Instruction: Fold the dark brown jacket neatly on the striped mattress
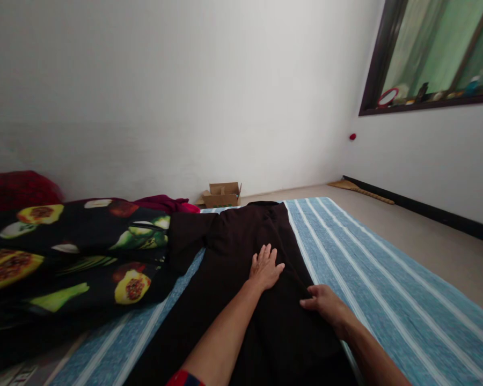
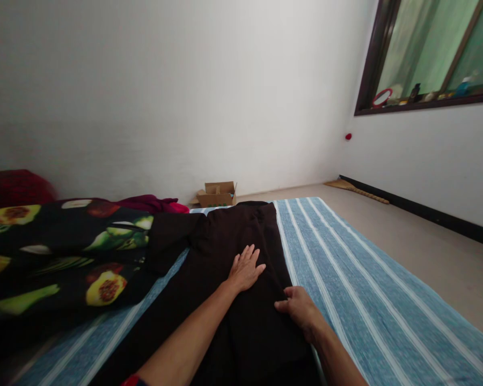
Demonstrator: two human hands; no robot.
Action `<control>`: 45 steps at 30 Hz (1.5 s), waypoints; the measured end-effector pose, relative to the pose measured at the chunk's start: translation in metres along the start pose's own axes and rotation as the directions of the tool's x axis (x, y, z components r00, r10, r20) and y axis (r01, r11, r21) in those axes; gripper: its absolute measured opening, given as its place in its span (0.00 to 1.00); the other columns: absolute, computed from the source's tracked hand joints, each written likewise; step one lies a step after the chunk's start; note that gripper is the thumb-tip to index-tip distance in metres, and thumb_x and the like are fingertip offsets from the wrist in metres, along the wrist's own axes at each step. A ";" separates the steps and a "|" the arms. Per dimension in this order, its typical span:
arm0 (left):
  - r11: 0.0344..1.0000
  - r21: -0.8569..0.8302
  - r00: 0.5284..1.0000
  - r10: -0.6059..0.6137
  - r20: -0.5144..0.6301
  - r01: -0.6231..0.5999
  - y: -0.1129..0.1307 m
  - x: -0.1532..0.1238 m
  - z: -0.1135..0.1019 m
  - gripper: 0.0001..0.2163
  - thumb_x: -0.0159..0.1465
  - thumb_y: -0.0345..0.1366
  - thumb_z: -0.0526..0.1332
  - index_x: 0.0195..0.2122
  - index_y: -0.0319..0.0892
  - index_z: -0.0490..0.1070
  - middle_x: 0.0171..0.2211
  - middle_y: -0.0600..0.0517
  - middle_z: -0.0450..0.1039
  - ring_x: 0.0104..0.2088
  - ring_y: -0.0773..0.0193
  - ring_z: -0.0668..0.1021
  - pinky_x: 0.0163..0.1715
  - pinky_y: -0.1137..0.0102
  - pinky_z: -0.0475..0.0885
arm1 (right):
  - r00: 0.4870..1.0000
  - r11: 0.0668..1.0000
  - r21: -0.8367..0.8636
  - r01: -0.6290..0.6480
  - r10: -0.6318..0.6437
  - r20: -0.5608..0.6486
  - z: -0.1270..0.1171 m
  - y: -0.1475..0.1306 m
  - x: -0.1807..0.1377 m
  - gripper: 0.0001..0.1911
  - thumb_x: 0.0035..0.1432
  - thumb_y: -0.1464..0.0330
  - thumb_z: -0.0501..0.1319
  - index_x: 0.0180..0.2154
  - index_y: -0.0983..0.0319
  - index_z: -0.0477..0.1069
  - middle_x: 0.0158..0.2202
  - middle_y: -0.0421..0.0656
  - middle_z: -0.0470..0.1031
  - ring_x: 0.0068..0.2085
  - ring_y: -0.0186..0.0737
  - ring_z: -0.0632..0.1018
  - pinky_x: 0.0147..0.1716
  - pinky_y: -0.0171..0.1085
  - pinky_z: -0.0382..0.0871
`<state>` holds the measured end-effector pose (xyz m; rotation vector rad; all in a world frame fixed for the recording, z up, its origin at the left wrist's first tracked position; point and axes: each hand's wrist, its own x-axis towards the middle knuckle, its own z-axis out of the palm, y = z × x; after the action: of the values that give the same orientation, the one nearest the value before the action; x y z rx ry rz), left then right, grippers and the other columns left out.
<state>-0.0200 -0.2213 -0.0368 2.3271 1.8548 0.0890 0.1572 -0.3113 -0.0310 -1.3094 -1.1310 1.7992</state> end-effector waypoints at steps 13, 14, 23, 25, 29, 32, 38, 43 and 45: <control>1.000 -0.010 1.000 0.006 -0.011 -0.006 -0.004 -0.005 -0.002 0.32 0.61 0.53 0.44 0.63 0.41 0.49 0.66 0.47 0.40 0.65 0.56 0.44 0.60 0.54 0.45 | 0.987 0.909 -0.417 0.007 -0.073 -0.142 -0.011 0.015 0.008 0.15 0.35 0.68 0.64 0.32 0.61 0.69 0.28 0.39 0.74 0.34 0.42 0.76 0.29 0.33 0.66; 1.000 -0.013 1.000 0.004 -0.010 -0.005 -0.003 -0.005 -0.003 0.32 0.61 0.53 0.44 0.63 0.41 0.49 0.66 0.47 0.40 0.65 0.56 0.44 0.60 0.54 0.45 | 0.988 0.893 -0.449 -0.006 -0.065 -0.142 -0.012 0.016 0.009 0.16 0.35 0.68 0.64 0.32 0.61 0.69 0.28 0.40 0.74 0.34 0.42 0.76 0.29 0.34 0.66; 0.997 -0.076 0.999 -0.024 -0.023 0.023 -0.001 -0.009 -0.003 0.33 0.60 0.52 0.46 0.63 0.40 0.49 0.66 0.45 0.40 0.65 0.56 0.43 0.61 0.53 0.43 | 0.985 0.757 -0.633 -0.161 0.079 -0.155 -0.032 0.018 0.001 0.10 0.40 0.66 0.63 0.27 0.59 0.63 0.09 0.35 0.62 0.10 0.36 0.65 0.11 0.32 0.55; 0.995 -0.088 0.999 -0.040 0.015 0.041 0.002 -0.008 -0.008 0.32 0.59 0.51 0.48 0.62 0.40 0.50 0.66 0.44 0.41 0.65 0.54 0.44 0.60 0.52 0.44 | 0.984 0.753 -0.640 -0.153 0.060 -0.165 -0.035 0.014 -0.001 0.10 0.42 0.63 0.63 0.26 0.59 0.64 0.08 0.35 0.62 0.10 0.36 0.65 0.11 0.32 0.54; 0.991 -0.092 0.994 -0.105 -0.031 0.102 0.013 0.007 -0.021 0.28 0.60 0.47 0.50 0.57 0.36 0.59 0.63 0.39 0.50 0.63 0.51 0.51 0.60 0.54 0.46 | 0.986 0.757 -0.651 -0.053 -0.064 -0.155 -0.034 -0.005 0.000 0.11 0.46 0.60 0.62 0.24 0.61 0.66 0.12 0.37 0.66 0.11 0.32 0.66 0.14 0.31 0.56; 0.993 -0.092 0.979 -0.095 -0.179 0.079 0.015 0.025 -0.023 0.27 0.61 0.46 0.48 0.56 0.34 0.60 0.63 0.39 0.49 0.64 0.52 0.50 0.61 0.57 0.46 | 0.975 0.725 -0.687 0.055 -0.188 -0.120 -0.028 -0.036 0.016 0.11 0.49 0.60 0.60 0.24 0.61 0.68 0.15 0.38 0.69 0.14 0.32 0.69 0.15 0.30 0.57; 0.990 -0.122 0.983 -0.088 -0.159 0.069 -0.004 0.045 0.005 0.32 0.62 0.50 0.44 0.63 0.34 0.49 0.65 0.42 0.41 0.65 0.55 0.43 0.62 0.56 0.43 | 0.907 0.501 -0.856 0.129 -0.409 -0.102 -0.008 -0.118 0.111 0.10 0.51 0.65 0.57 0.23 0.63 0.71 0.16 0.40 0.70 0.17 0.33 0.72 0.19 0.31 0.60; 0.992 -0.110 0.981 -0.080 -0.179 0.060 -0.009 0.041 0.017 0.33 0.63 0.52 0.42 0.63 0.34 0.49 0.65 0.42 0.40 0.65 0.55 0.43 0.62 0.55 0.44 | 0.850 0.458 -0.885 0.081 -0.495 -0.179 0.011 -0.152 0.210 0.06 0.48 0.69 0.59 0.27 0.63 0.73 0.24 0.42 0.75 0.27 0.36 0.76 0.25 0.30 0.61; 0.992 -0.115 0.982 -0.074 -0.176 0.054 -0.007 0.040 0.016 0.33 0.63 0.52 0.42 0.63 0.35 0.49 0.65 0.42 0.40 0.65 0.55 0.43 0.62 0.55 0.44 | 0.832 0.457 -0.889 0.040 -0.508 -0.224 0.017 -0.156 0.241 0.06 0.47 0.67 0.60 0.26 0.63 0.74 0.27 0.44 0.76 0.33 0.39 0.76 0.28 0.31 0.62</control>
<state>-0.0156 -0.1822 -0.0556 2.2483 1.9507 0.3950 0.0687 -0.0414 0.0135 -1.8003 -1.9188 0.4881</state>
